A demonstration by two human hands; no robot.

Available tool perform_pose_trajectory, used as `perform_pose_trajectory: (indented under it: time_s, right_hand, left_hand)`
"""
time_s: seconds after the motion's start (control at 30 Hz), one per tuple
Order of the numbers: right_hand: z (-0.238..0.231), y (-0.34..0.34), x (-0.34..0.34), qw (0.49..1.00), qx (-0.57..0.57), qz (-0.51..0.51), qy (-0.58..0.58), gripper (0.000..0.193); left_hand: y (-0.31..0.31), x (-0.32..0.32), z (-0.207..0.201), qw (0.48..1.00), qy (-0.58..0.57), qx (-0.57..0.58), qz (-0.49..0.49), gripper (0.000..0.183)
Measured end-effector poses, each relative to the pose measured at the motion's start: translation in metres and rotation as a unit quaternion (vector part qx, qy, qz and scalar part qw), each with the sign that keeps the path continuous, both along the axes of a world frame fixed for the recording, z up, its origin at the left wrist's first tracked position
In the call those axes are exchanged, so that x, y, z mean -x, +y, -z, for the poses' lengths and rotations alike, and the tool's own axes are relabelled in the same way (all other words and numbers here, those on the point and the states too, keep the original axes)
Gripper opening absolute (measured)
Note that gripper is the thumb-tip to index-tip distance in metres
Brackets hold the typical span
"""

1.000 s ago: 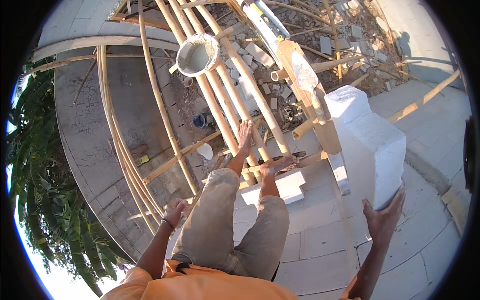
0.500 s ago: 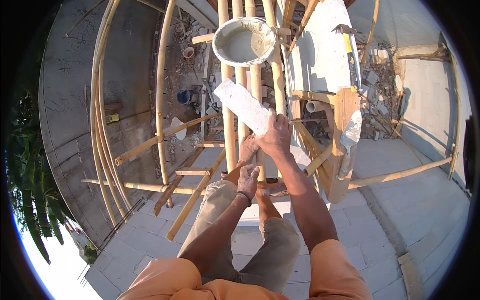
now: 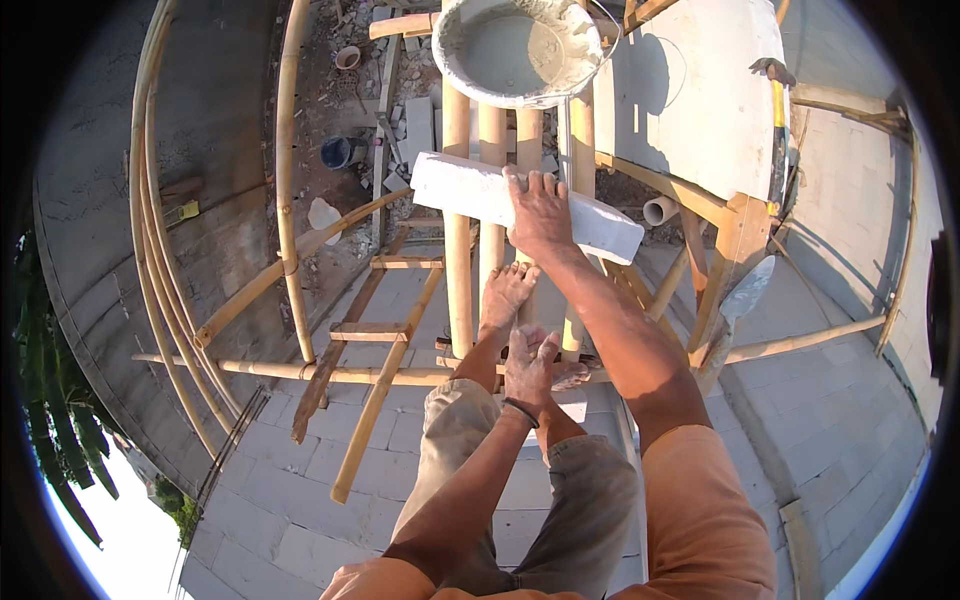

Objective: The person applies mortar with a trowel to concrete blocks, positions them on a wall, and taps them into place with a hammer while standing on a bamboo scaffold.

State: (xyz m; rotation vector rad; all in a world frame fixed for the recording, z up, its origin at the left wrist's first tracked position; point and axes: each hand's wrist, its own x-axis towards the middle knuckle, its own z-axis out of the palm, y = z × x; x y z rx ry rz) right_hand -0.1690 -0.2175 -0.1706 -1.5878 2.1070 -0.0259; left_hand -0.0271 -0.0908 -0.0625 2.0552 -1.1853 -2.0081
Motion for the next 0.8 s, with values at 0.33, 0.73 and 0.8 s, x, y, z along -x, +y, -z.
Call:
perform_pose_trajectory:
  time_s: [0.33, 0.73, 0.8]
  right_hand:
    - [-0.004, 0.003, 0.007, 0.998, -0.039, 0.019, -0.044, 0.115]
    - [-0.125, 0.258, 0.149, 0.777, 0.168, 0.601, 0.085, 0.04]
    - [-0.106, 0.352, 0.161, 0.827, 0.022, 0.532, 0.182, 0.043]
  left_hand:
    - [0.002, 0.012, 0.003, 1.0, 0.015, 0.024, 0.002, 0.032]
    - [-0.08, 0.029, -0.003, 0.976, 0.013, 0.217, 0.016, 0.026]
    - [-0.113, 0.049, 0.027, 0.971, 0.026, 0.238, 0.004, 0.026]
